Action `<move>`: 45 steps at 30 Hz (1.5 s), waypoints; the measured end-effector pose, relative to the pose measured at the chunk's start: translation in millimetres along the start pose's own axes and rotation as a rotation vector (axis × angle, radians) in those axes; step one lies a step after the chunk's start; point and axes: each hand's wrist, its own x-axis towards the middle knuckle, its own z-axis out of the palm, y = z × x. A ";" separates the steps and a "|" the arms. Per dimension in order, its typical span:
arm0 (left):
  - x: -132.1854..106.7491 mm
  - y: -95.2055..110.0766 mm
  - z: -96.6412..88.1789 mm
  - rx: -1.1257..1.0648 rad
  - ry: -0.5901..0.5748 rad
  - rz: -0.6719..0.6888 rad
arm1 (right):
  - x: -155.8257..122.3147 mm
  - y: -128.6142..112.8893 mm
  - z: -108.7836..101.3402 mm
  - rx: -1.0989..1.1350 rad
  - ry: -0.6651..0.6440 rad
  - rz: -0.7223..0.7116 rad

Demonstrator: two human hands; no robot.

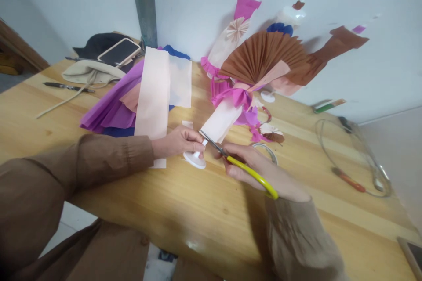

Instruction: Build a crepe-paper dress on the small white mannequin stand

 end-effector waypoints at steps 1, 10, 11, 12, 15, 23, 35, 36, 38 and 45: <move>0.1 -0.5 0.0 0.000 0.001 0.007 | 0.1 -0.2 0.3 -0.001 -0.003 0.003; 0.3 0.5 2.2 -0.010 0.035 0.013 | 1.5 -2.2 2.0 -0.006 0.018 0.000; 0.0 1.0 2.3 -0.009 0.038 0.012 | 2.2 -3.3 2.1 -0.009 0.021 -0.005; -0.2 1.3 2.4 -0.008 0.041 0.012 | 2.9 -4.9 2.2 -0.013 0.030 -0.007; -0.1 1.2 2.4 -0.005 0.036 0.007 | 4.1 -10.2 2.3 -0.032 0.057 -0.004; 0.9 -1.5 2.1 -0.023 0.024 0.007 | 4.0 -8.7 3.1 -0.051 0.080 -0.017; 0.9 -1.2 3.6 -0.111 0.064 -0.026 | -0.8 -11.8 1.2 -0.024 0.019 0.042; 0.8 -1.1 3.7 -0.112 0.070 -0.026 | -1.2 -10.5 1.5 -0.008 0.006 0.044; 0.7 -1.3 3.8 -0.105 0.073 -0.022 | -1.7 -7.5 1.9 0.012 -0.001 0.049; 0.7 -2.2 3.5 -0.073 0.063 -0.015 | -2.3 -2.7 1.1 0.018 0.025 0.055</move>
